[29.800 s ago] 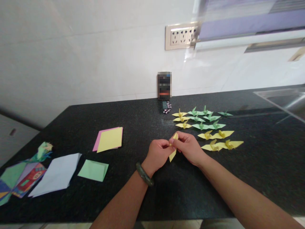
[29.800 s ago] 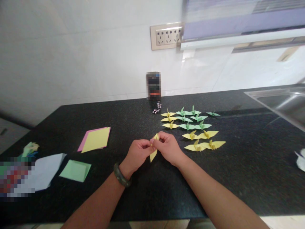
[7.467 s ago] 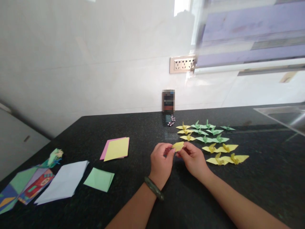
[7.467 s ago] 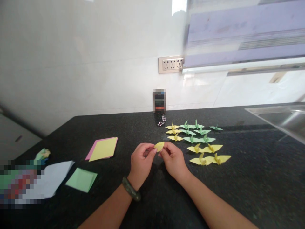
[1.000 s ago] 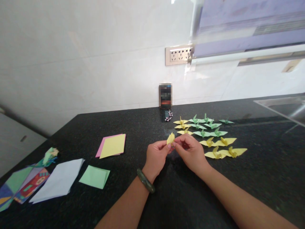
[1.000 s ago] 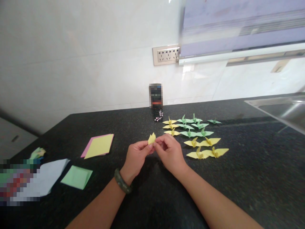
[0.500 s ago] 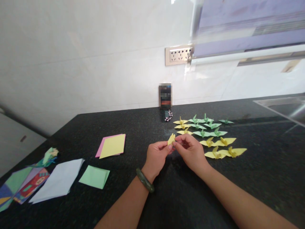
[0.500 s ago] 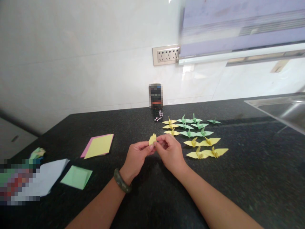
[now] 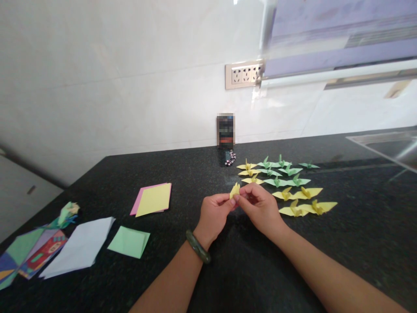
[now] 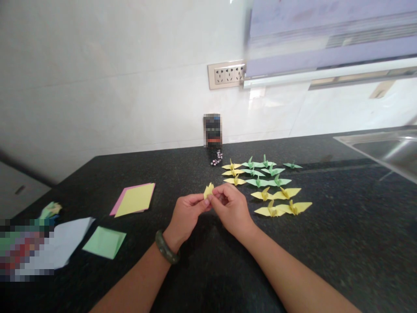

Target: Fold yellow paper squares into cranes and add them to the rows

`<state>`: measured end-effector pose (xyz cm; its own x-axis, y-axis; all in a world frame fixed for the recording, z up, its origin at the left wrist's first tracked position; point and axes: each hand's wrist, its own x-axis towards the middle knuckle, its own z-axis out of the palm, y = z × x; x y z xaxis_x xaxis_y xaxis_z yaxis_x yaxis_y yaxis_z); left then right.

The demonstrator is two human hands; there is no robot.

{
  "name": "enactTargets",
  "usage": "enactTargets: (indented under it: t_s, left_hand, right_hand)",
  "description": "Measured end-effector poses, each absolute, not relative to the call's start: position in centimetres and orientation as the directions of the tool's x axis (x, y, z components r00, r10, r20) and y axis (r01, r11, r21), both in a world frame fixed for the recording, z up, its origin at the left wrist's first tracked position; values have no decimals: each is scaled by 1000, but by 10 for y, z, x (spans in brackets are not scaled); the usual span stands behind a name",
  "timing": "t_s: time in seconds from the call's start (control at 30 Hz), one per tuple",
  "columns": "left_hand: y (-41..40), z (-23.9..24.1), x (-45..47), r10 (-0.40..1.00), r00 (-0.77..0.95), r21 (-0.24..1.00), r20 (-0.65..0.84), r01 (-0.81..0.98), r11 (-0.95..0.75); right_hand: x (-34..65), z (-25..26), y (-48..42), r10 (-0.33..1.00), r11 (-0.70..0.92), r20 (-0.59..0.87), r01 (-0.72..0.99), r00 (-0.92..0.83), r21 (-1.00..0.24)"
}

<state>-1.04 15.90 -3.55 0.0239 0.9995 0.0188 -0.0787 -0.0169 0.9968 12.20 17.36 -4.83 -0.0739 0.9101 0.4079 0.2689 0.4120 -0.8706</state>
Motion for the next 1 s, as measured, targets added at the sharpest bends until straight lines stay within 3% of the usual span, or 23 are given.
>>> enactTargets:
  t_s: [0.23,0.37,0.5,0.7,1.0]
  left_hand:
    - [161,-33,-16,994,104,996,-36,-75,44]
    - [161,-31,-18,988,123,986,-89,-130,105]
    - [162,-33,-21,978,161,965,-131,-205,163]
    - [163,-34,-26,957,249,916,-150,-329,230]
    - [163,-30,-23,957,216,875,-193,-403,268]
  right_hand:
    - [125,-47,177,866,499,490,212,-100,-840]
    - [129,-40,178,728,685,652,251,-211,-684]
    - [135,-37,179,615,787,720,314,-322,-531]
    - [139,-38,182,513,855,737,340,-439,-392]
    - [142,-39,183,500,860,697,387,-514,-332]
